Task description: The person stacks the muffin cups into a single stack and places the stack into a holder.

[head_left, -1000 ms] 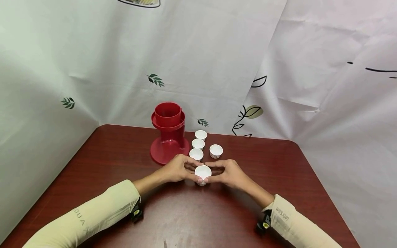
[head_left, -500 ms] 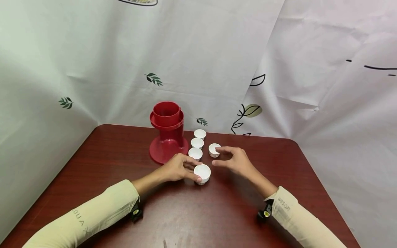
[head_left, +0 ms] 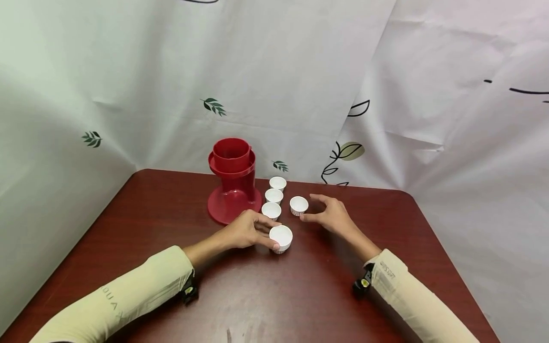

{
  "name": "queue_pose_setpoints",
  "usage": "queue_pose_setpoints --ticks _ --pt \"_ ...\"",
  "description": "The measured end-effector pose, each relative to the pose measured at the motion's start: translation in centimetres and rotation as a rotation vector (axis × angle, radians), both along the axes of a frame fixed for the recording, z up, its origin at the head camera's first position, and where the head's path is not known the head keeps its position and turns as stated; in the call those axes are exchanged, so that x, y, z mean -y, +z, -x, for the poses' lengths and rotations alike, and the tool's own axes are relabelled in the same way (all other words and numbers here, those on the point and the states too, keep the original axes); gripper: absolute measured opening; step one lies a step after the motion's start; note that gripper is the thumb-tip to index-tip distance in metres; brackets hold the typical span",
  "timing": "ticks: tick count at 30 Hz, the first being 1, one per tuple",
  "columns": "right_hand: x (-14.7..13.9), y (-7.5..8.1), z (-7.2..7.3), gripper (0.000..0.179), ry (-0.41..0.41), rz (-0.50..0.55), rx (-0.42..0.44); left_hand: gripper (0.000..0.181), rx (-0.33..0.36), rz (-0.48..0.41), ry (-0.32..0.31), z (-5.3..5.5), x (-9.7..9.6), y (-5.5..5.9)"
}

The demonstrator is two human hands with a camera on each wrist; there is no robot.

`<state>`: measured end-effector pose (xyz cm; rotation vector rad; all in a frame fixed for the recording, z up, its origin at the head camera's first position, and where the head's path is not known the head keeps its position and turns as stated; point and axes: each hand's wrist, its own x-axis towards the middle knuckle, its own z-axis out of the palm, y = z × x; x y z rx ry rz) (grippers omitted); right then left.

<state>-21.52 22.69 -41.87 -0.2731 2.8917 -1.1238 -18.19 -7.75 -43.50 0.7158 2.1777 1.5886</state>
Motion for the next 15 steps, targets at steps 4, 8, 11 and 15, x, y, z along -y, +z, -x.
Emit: queue_pose_setpoints --ticks 4,8,11,15 --pt "-0.1 -0.4 0.5 0.09 -0.004 -0.024 0.026 0.047 0.003 0.003 0.005 0.1 0.0 0.1" --pt "0.0 -0.8 0.8 0.092 -0.004 -0.03 0.045 0.047 -0.005 0.0 -0.002 0.0 -0.1 0.2" --pt "0.3 -1.1 1.0 0.093 -0.001 0.002 0.054 0.046 -0.01 0.003 -0.004 0.1 -0.2 0.2" --pt "0.7 -1.3 1.3 0.093 0.004 0.049 0.061 0.046 0.003 0.01 -0.002 0.1 -0.1 0.1"
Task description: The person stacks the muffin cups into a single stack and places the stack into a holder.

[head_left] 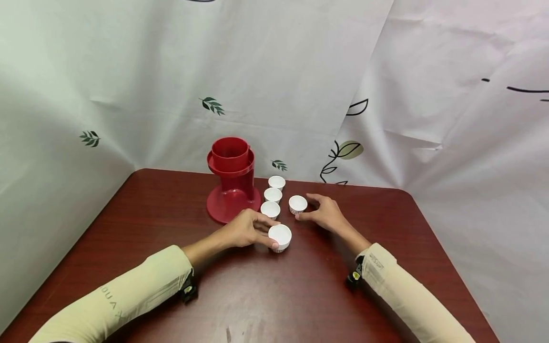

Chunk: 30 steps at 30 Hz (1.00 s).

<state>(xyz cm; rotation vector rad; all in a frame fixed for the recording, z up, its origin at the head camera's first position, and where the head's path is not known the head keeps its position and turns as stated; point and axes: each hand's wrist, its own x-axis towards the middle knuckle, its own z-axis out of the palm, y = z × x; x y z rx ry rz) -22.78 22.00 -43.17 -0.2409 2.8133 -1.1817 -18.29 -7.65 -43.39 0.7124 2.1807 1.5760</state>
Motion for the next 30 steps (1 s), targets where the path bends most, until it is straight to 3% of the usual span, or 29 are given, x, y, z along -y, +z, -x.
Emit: queue_pose_setpoints --ticks 18,30 --pt "1.8 -0.3 0.7 0.075 0.003 0.002 -0.065 0.045 -0.021 -0.007 -0.01 0.0 0.2 -0.1" --pt "1.5 0.6 -0.2 0.07 0.02 0.032 -0.081 0.044 -0.036 0.001 -0.012 0.0 0.2 -0.1"
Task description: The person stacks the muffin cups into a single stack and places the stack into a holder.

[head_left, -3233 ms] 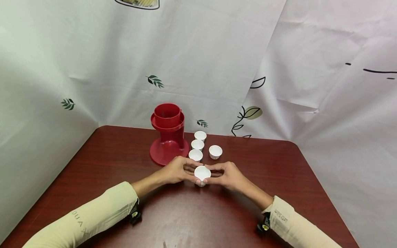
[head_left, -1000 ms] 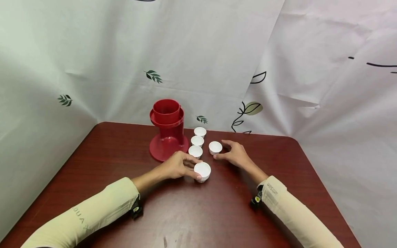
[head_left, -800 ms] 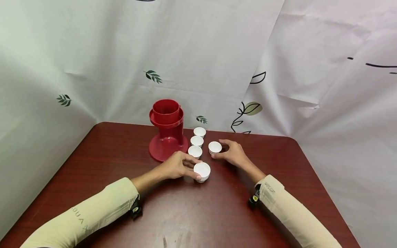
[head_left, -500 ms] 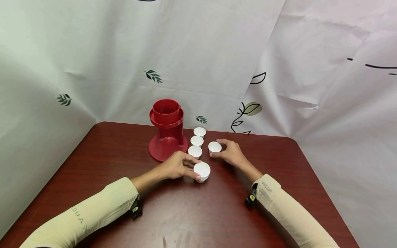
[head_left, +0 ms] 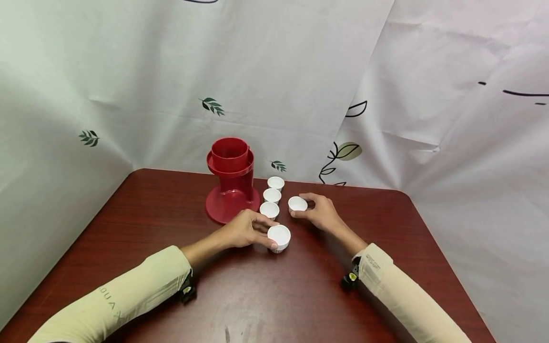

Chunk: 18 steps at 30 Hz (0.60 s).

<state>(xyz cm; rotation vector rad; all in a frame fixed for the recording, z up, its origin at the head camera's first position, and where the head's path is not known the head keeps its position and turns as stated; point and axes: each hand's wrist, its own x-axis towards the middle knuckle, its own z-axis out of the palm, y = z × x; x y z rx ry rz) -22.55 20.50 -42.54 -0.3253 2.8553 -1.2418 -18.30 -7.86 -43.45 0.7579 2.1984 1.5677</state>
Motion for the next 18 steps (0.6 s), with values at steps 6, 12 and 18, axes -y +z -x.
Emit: queue_pose_setpoints --ticks 6,12,18 --pt "-0.1 0.7 -1.1 0.068 0.007 0.067 0.02 0.044 -0.009 0.006 0.005 0.1 0.0 0.0" --pt "-0.2 1.4 -2.2 0.07 0.033 0.11 0.021 0.044 -0.017 0.009 0.0 0.1 0.1 0.0" --pt "-0.2 1.8 -3.2 0.071 0.055 0.118 0.021 0.044 -0.009 -0.005 -0.003 0.0 0.1 0.0"
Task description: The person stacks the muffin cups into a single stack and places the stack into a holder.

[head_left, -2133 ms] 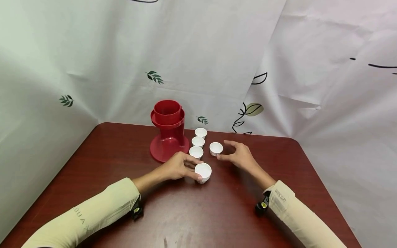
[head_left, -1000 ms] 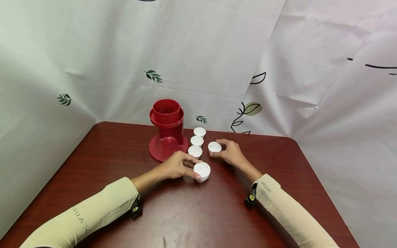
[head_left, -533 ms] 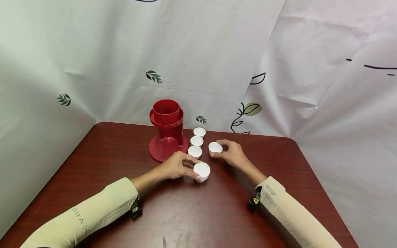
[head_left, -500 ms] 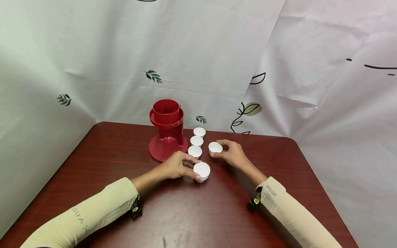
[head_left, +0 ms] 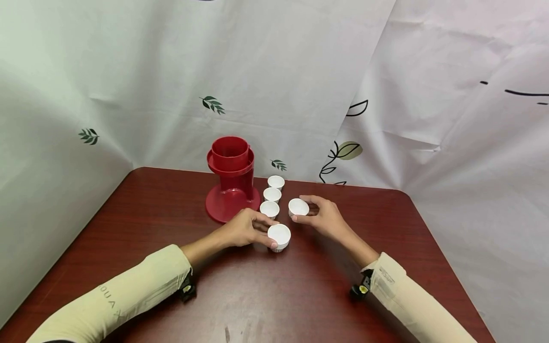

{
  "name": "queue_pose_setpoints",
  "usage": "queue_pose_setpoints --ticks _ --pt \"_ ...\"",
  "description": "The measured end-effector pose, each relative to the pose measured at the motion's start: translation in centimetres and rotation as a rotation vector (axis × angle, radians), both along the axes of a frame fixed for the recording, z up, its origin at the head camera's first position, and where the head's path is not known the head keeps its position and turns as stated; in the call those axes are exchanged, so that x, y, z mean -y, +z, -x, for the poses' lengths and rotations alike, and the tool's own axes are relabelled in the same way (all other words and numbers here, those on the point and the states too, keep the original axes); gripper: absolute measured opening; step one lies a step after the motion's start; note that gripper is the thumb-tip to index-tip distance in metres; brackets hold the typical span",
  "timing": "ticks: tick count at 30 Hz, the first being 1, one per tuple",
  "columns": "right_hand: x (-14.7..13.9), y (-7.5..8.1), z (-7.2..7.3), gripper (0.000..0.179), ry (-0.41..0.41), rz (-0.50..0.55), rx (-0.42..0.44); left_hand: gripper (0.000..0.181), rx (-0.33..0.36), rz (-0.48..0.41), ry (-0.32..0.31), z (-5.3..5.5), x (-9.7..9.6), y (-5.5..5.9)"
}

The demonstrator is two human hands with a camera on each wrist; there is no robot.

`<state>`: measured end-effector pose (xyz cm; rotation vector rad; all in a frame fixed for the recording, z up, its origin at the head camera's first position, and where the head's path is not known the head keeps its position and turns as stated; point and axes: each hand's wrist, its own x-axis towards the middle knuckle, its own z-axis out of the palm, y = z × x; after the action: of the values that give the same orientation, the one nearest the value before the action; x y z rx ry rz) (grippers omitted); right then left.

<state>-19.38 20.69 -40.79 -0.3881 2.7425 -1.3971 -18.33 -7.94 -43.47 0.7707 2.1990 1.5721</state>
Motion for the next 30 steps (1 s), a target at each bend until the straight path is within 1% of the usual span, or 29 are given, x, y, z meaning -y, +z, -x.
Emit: queue_pose_setpoints --ticks 8,12,19,26,30 --pt "0.1 0.8 -1.3 0.073 0.007 0.008 0.007 0.044 -0.004 0.003 0.005 0.0 0.0 0.0" --pt "0.2 1.2 -1.8 0.072 0.012 0.029 0.024 0.044 -0.01 0.005 0.008 0.1 0.1 0.1" --pt "0.5 1.6 -2.7 0.073 0.038 0.049 0.044 0.043 -0.008 -0.002 0.001 0.2 0.0 0.1" --pt "1.0 1.8 -3.7 0.065 0.098 0.075 0.033 0.044 0.0 -0.002 -0.001 0.2 0.0 0.0" --pt "1.3 1.7 -4.2 0.062 0.138 0.089 0.018 0.046 -0.004 0.018 -0.002 0.1 0.1 0.0"
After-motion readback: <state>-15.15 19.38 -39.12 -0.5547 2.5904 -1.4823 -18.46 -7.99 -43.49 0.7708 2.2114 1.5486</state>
